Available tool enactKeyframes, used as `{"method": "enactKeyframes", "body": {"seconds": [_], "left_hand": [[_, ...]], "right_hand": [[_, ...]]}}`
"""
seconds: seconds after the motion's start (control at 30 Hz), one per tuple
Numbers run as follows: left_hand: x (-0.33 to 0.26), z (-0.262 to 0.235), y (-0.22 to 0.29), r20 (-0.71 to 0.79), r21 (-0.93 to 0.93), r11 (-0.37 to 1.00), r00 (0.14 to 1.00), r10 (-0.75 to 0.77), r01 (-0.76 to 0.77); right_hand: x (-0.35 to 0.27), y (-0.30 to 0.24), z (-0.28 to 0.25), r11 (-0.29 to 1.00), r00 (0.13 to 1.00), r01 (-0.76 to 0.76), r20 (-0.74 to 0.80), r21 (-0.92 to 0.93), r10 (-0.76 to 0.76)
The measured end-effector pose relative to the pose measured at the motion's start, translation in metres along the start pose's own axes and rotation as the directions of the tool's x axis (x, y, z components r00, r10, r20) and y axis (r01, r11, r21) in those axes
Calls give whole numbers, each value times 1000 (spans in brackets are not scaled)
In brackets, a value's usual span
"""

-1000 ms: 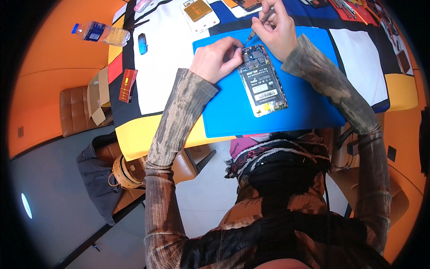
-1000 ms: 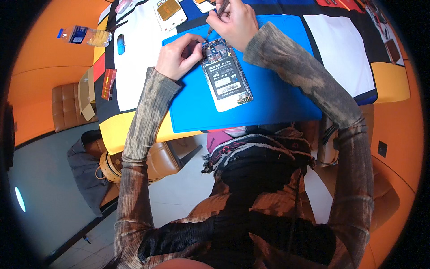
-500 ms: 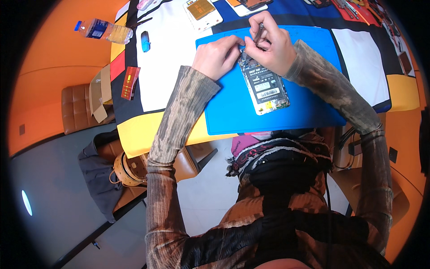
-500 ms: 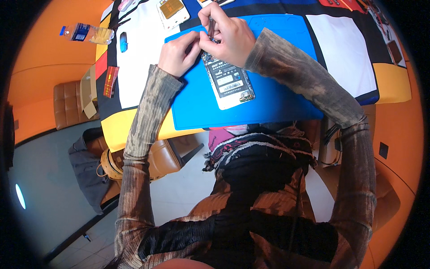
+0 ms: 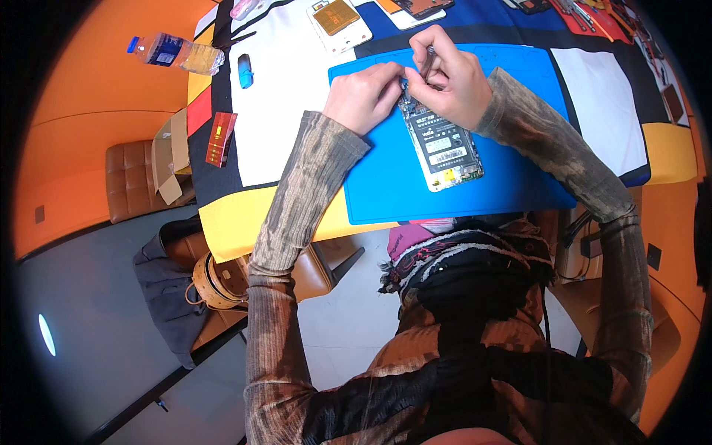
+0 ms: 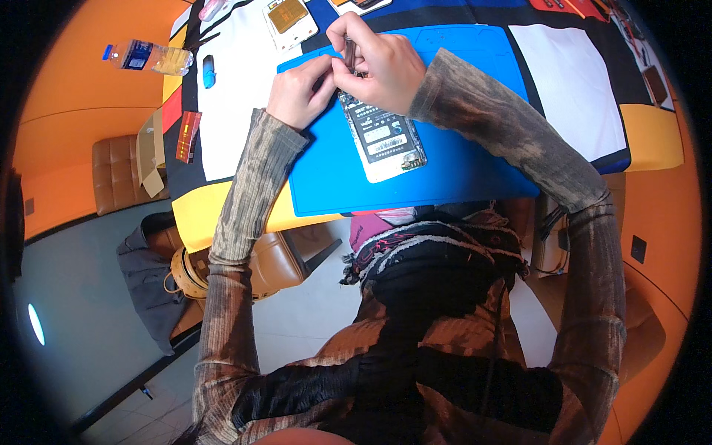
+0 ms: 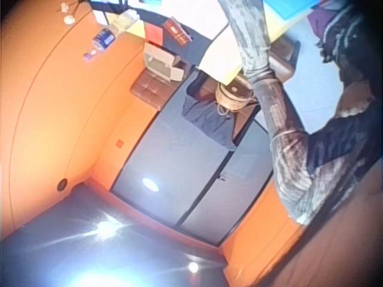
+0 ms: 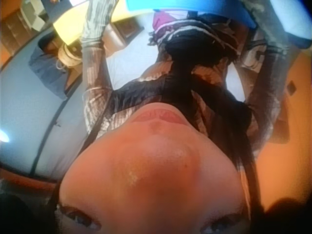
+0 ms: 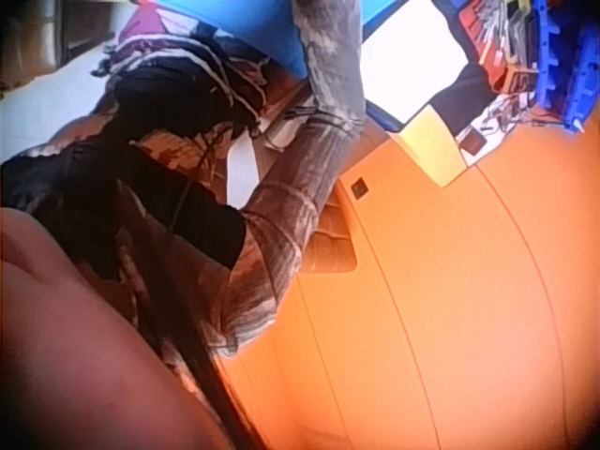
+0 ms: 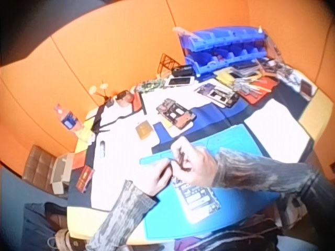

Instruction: The person uses a screwdriver to remove screws from a disassembled smartphone motherboard placed on a blue mat. They then flip the device over and continue unscrewing components on the opposite side.

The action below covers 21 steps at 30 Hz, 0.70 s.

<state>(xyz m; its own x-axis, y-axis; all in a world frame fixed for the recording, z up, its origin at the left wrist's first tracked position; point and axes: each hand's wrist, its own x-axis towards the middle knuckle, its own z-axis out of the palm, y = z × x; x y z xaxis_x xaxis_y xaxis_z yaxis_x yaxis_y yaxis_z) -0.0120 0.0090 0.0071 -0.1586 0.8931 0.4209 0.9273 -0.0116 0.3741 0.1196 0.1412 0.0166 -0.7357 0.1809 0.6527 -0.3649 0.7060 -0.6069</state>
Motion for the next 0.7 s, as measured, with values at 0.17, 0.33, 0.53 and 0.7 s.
{"method": "enactKeyframes", "body": {"seconds": [0.17, 0.33, 0.53, 0.7], "left_hand": [[-1, 0, 0, -12, 3, 1000, 1000, -5, 5], [-1, 1, 0, -9, -2, 1000, 1000, 3, -3], [-1, -1, 1, -10, -6, 1000, 1000, 8, -9], [0, -2, -1, 1, 7, 1000, 1000, 5, -5]], "right_hand": [[0, 1, 0, 1000, 1000, -16, 14, 2, 16], [0, 1, 1, 1000, 1000, 25, 19, -17, -25], [7, -1, -3, 982, 982, 182, 58, -56, -178], [11, 1, -3, 964, 962, 263, 89, -44, -259]]}}
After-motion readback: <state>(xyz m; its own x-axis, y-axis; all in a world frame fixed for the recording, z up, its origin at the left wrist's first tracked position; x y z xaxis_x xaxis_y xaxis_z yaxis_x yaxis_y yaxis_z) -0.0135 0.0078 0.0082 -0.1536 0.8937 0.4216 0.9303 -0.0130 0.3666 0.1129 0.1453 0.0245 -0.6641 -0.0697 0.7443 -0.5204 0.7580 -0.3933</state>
